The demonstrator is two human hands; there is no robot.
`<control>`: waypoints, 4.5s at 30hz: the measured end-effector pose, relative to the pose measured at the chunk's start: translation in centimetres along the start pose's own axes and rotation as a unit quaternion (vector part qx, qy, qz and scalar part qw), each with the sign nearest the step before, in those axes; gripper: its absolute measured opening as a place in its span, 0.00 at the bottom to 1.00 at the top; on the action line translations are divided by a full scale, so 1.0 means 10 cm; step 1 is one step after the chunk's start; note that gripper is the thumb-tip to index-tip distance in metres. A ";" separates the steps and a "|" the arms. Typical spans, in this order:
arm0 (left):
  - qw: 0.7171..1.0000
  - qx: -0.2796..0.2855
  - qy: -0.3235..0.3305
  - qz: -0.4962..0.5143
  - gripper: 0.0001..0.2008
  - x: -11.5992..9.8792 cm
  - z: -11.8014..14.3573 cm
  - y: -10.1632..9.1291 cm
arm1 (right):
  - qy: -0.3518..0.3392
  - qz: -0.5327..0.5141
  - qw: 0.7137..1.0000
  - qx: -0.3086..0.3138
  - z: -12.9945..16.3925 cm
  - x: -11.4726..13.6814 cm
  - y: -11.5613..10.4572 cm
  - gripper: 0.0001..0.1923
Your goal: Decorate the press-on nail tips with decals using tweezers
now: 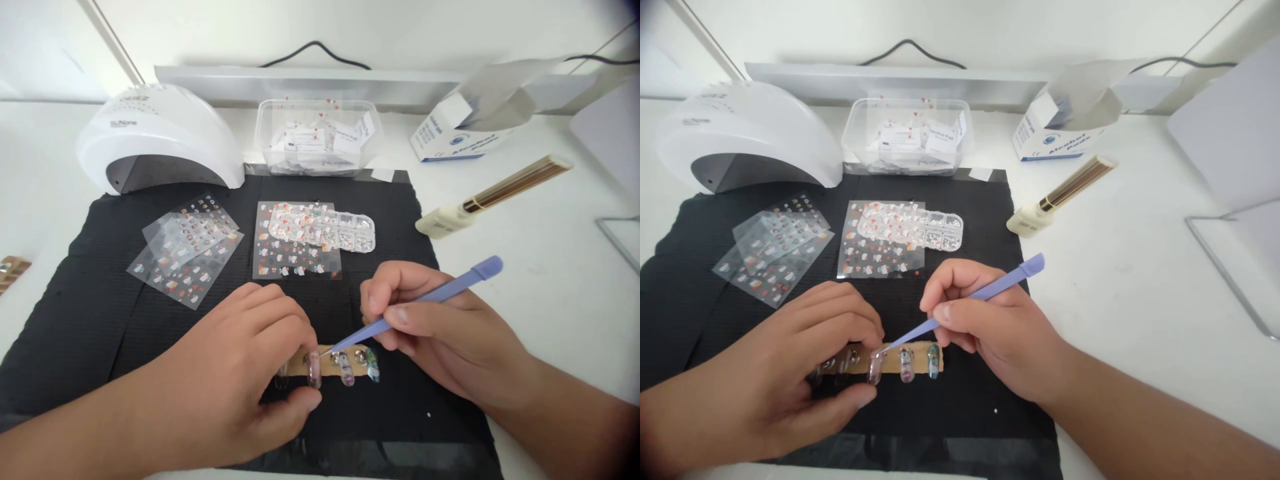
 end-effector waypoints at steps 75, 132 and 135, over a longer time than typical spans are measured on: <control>0.999 -0.015 0.024 0.032 0.10 -0.08 0.02 -0.02 | -0.051 -0.129 0.988 0.064 -0.02 0.04 -0.03 0.02; 0.948 -0.213 -0.210 -0.105 0.11 0.71 -0.10 -0.45 | -0.228 -0.059 0.970 -0.055 -0.03 0.27 -0.14 0.05; 0.947 -0.223 -0.202 -0.115 0.13 0.70 -0.10 -0.47 | -0.233 -0.039 0.969 -0.076 -0.02 0.26 -0.17 0.05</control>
Point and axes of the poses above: each hand's wrist, its own z-axis away from the middle knuckle, its own y-axis out of the palm, x = y × z, the point moved 8 cm from there along -z, towards the middle knuckle, and after that the axes turned 6 degrees about -z, right-handed, at the moved point
